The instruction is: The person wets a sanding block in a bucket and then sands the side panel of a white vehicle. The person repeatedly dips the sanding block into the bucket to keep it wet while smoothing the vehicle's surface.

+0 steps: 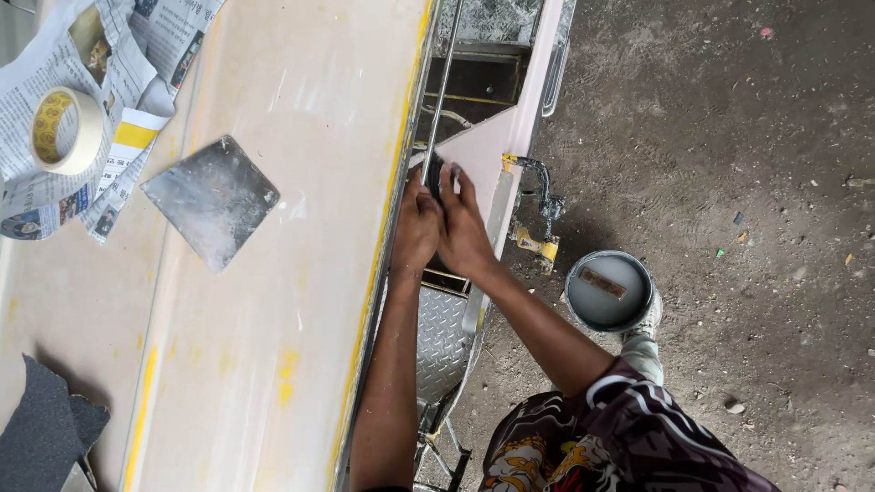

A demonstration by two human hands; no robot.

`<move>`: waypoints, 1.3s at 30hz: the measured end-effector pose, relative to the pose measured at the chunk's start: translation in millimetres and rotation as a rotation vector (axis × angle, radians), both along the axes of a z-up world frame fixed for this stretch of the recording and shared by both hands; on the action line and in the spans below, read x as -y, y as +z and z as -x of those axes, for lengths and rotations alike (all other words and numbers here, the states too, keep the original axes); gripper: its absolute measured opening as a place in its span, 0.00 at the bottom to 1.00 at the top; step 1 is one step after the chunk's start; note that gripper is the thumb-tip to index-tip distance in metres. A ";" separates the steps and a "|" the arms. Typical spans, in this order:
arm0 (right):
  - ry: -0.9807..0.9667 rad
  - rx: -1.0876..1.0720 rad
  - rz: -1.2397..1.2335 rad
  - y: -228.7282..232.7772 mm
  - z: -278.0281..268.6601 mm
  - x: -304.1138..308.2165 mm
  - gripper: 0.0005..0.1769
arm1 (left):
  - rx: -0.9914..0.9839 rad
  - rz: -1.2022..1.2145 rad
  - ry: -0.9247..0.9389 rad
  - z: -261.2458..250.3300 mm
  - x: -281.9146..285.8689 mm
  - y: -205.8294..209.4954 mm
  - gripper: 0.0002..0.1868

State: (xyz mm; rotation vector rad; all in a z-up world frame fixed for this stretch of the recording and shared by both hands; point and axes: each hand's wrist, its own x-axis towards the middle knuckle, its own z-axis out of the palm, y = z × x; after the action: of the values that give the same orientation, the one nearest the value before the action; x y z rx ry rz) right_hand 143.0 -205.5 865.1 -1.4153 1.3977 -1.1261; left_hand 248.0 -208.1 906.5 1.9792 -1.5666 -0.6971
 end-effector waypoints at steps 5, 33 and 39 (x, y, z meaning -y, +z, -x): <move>0.050 -0.116 0.194 -31.6 4.6 23.2 0.35 | 0.050 0.090 -0.044 -10.3 -1.3 -30.4 0.26; 0.015 -0.161 -0.046 -24.3 8.2 38.9 0.34 | 0.145 -0.018 0.032 10.3 0.4 17.1 0.24; 0.052 -0.261 0.401 -17.5 2.7 -9.7 0.39 | 0.081 0.050 -0.002 2.8 -4.6 6.3 0.27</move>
State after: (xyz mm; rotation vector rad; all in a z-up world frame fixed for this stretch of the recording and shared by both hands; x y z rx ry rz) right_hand 140.3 -195.8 847.5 -1.9302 1.3487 -1.2709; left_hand 245.3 -203.5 912.7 1.9923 -1.6180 -0.5796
